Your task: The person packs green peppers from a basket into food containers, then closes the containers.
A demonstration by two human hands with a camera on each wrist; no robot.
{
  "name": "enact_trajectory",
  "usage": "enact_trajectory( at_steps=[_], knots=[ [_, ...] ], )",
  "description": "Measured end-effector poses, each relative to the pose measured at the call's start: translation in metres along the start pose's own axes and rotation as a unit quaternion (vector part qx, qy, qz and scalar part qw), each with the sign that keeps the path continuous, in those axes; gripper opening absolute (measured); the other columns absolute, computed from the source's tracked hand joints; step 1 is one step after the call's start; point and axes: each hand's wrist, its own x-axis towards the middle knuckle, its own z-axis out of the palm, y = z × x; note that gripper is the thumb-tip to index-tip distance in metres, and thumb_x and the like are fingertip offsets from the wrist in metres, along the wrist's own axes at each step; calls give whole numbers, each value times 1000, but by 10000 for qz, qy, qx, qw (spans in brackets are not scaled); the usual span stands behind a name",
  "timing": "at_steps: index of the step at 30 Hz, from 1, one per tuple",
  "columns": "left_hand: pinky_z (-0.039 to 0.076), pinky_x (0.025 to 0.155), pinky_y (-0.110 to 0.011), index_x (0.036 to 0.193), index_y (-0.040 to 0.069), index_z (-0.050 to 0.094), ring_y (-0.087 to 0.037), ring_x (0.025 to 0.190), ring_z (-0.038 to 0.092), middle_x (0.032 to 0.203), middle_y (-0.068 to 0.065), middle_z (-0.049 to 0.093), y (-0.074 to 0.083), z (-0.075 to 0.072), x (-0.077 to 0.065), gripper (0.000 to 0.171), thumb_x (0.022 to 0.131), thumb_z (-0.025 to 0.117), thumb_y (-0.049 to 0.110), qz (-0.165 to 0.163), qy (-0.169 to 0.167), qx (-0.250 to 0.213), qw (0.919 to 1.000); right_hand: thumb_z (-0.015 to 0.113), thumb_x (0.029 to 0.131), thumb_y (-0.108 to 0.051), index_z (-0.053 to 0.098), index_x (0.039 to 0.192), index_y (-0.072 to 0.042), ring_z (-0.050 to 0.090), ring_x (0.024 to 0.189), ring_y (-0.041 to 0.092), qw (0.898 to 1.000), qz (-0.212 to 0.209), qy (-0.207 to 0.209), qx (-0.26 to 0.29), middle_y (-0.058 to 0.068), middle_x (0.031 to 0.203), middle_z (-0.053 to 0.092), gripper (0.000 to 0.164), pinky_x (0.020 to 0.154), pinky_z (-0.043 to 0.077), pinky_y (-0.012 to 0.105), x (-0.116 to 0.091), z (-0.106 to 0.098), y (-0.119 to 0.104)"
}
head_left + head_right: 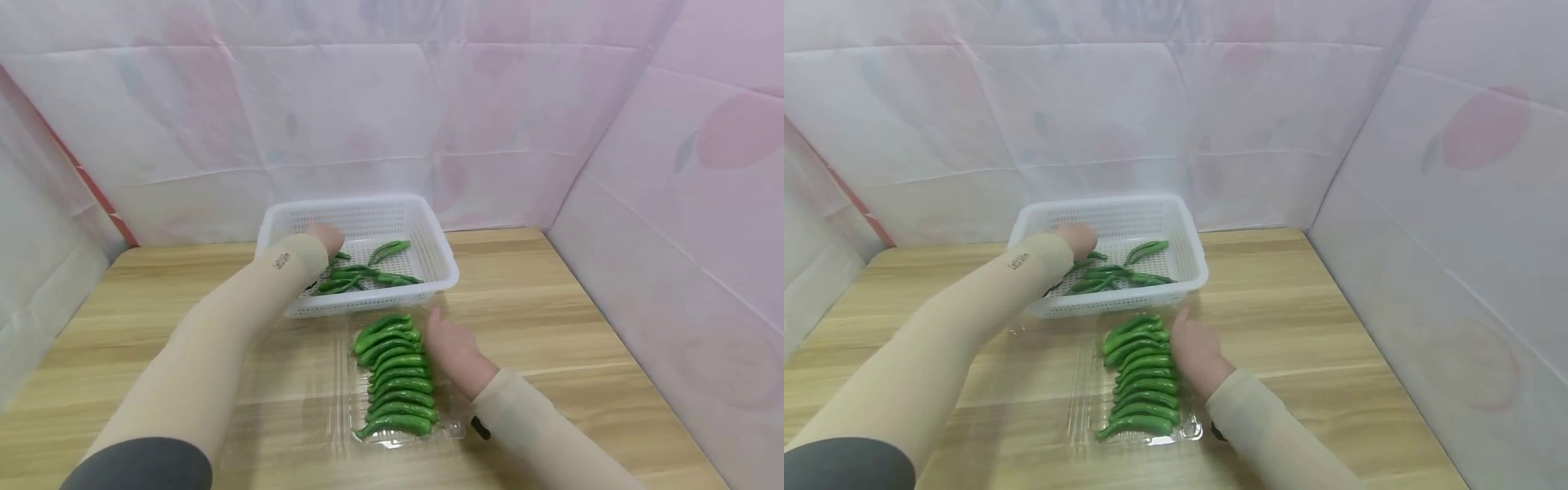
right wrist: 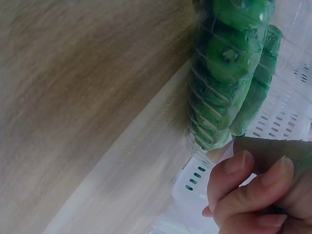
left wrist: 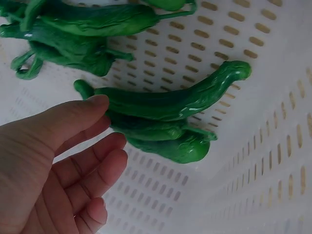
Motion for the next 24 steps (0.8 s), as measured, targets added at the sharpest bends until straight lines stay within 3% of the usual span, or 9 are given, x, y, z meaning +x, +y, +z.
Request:
enact_trajectory(
  at_steps=[1, 7, 13, 18, 24],
  knots=[
    [50, 84, -37, 108, 3, 62, -25, 96, 61, 101, -12, 65, 0, 3, 4, 20, 88, 60, 2, 218, 180, 583, 9979, 48, 89, 0, 25, 139, 13, 37, 38, 10, 10000, -4, 18, -34, 1, 48, 45, 57, 34, 34, 21, -1, 0, -1],
    [50, 84, -38, 106, 5, 64, -25, 94, 61, 98, -11, 65, -3, 20, 19, 18, 88, 61, 4, 188, 47, 711, 9973, 48, 90, -1, 25, 139, 12, 36, 38, 9, 10000, 32, -26, -23, 0, 48, 45, 56, 34, 34, 21, -1, 0, -4],
    [51, 81, -37, 102, 5, 65, -24, 89, 62, 94, -10, 66, -6, 26, 20, 17, 85, 64, 5, 204, -18, 689, 9974, 48, 89, 1, 25, 139, 13, 38, 39, 10, 9999, -35, 34, 145, 1, 49, 45, 57, 35, 35, 21, 0, -1, -7],
    [50, 83, -38, 100, 5, 66, -25, 89, 62, 94, -11, 65, -13, 28, 17, 14, 86, 62, 5, 256, 102, 378, 9989, 48, 88, 1, 24, 139, 13, 39, 39, 10, 9998, -112, 21, 170, 1, 50, 46, 57, 35, 36, 21, 1, 0, -10],
    [49, 81, -39, 104, 2, 62, -25, 89, 61, 98, -13, 64, -28, 29, 16, 16, 89, 58, 4, 260, 523, -675, 9960, 46, 91, 0, 23, 139, 14, 42, 40, 11, 9997, -184, -39, 184, 2, 50, 47, 56, 35, 37, 22, 6, 0, -8]
  ],
)
